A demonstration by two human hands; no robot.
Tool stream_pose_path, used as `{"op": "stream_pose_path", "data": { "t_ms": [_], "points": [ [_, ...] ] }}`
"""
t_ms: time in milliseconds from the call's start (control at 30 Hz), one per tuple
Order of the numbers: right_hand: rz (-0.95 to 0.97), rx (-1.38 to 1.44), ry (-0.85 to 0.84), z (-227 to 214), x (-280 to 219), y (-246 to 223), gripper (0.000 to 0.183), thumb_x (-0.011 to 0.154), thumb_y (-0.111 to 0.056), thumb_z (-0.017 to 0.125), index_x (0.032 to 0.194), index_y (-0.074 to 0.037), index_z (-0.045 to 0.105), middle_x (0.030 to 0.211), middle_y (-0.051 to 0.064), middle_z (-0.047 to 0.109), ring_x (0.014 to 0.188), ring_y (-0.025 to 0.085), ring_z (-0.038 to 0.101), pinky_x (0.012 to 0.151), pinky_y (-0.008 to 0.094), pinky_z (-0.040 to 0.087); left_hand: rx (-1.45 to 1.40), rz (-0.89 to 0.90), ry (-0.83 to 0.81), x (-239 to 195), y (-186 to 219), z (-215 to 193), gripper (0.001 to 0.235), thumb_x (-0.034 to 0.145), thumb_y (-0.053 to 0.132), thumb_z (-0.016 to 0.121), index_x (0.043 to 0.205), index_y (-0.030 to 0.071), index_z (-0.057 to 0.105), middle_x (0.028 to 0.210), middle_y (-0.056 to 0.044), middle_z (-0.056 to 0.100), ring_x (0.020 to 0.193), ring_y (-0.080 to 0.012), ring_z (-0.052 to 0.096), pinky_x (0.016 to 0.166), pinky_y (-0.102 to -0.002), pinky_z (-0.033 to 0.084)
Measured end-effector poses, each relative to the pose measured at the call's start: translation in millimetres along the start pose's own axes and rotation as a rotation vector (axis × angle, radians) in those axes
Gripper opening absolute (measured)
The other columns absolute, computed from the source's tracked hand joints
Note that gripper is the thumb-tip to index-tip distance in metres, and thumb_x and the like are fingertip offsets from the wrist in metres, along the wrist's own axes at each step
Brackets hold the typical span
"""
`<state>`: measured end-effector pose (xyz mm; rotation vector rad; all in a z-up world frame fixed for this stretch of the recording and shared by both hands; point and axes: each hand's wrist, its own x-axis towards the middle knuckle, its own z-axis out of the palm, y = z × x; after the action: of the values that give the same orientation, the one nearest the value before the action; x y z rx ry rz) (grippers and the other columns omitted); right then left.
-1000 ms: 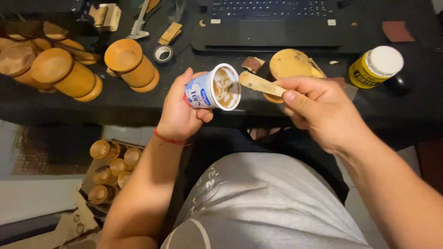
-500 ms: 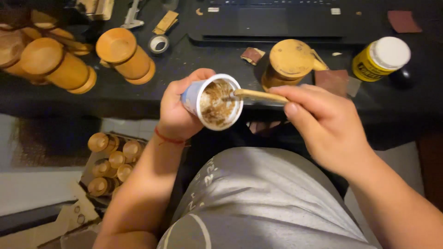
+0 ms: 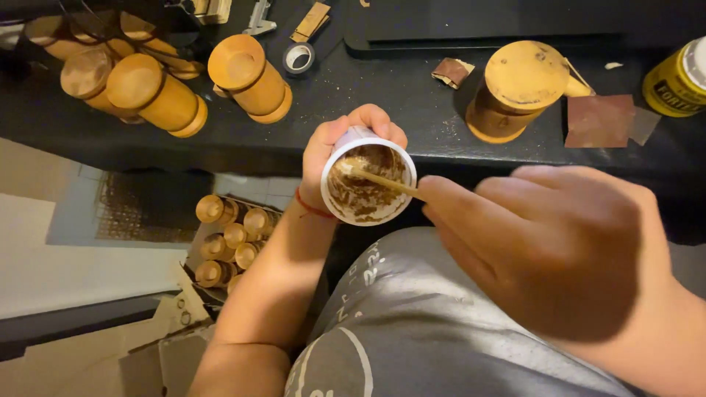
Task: Applying glue or filler to a wooden disc using a small applicator stick.
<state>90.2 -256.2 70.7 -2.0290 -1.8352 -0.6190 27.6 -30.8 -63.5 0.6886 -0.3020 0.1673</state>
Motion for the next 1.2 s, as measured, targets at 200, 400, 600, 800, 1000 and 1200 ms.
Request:
{"op": "stream_pose_path", "data": {
  "t_ms": [200,400,600,800,1000,1200],
  "points": [
    [-0.013,-0.222,-0.127,11.0,17.0,-3.7,0.012,0.096,-0.013,0.061,0.097,-0.025,0.062,0.061,-0.005,0.045,0.056,0.021,0.054,0.051,0.033,0.040,0.063,0.069,0.067,-1.9,-3.8,-0.2,0.032,0.098,0.032,0.047,0.101,0.002,0.058,0.095,-0.019,0.059,0.083,-0.0255,0.054,0.080,-0.037,0.042],
    [0.017,-0.266,-0.187,20.0,15.0,4.4,0.023,0.093,-0.012,0.061,0.079,-0.024,0.047,0.059,-0.006,0.043,0.052,0.019,0.049,0.048,0.034,0.040,0.308,0.138,0.212,-3.6,1.1,11.2,0.036,0.099,0.034,0.045,0.100,0.001,0.061,0.097,-0.018,0.062,0.086,-0.0238,0.059,0.080,-0.034,0.046],
    [-0.099,-0.424,-0.092,44.6,15.6,12.6,0.014,0.086,-0.014,0.061,0.096,-0.023,0.057,0.063,-0.009,0.048,0.055,0.014,0.053,0.050,0.030,0.040,0.534,0.180,0.362,-2.1,0.2,14.4,0.040,0.098,0.034,0.043,0.097,0.001,0.066,0.093,-0.013,0.068,0.080,-0.0170,0.061,0.073,-0.029,0.047],
    [-0.181,-0.240,-0.156,71.8,12.7,29.3,0.017,0.081,-0.010,0.063,0.092,-0.021,0.058,0.067,-0.003,0.051,0.056,0.022,0.050,0.048,0.036,0.039,0.651,0.062,0.467,0.5,2.4,13.1,0.041,0.094,0.031,0.037,0.090,0.000,0.065,0.068,-0.008,0.059,0.050,-0.0139,0.049,0.045,-0.028,0.035],
    [-0.274,-0.127,-0.356,68.5,17.8,46.4,0.013,0.085,-0.013,0.058,0.097,-0.017,0.061,0.066,-0.003,0.059,0.056,0.026,0.056,0.046,0.042,0.044,0.925,-0.001,0.437,5.3,15.8,27.2,0.044,0.091,0.026,0.036,0.079,-0.001,0.069,0.062,-0.010,0.060,0.044,-0.0124,0.047,0.038,-0.026,0.033],
    [0.004,0.129,-0.685,68.2,18.0,51.8,0.013,0.083,-0.012,0.053,0.094,-0.017,0.059,0.072,0.006,0.065,0.057,0.037,0.063,0.046,0.052,0.046,0.912,-0.006,0.449,8.4,12.4,25.2,0.041,0.089,0.026,0.042,0.076,0.000,0.070,0.057,-0.010,0.059,0.044,-0.0127,0.048,0.039,-0.027,0.034]
  ]
}}
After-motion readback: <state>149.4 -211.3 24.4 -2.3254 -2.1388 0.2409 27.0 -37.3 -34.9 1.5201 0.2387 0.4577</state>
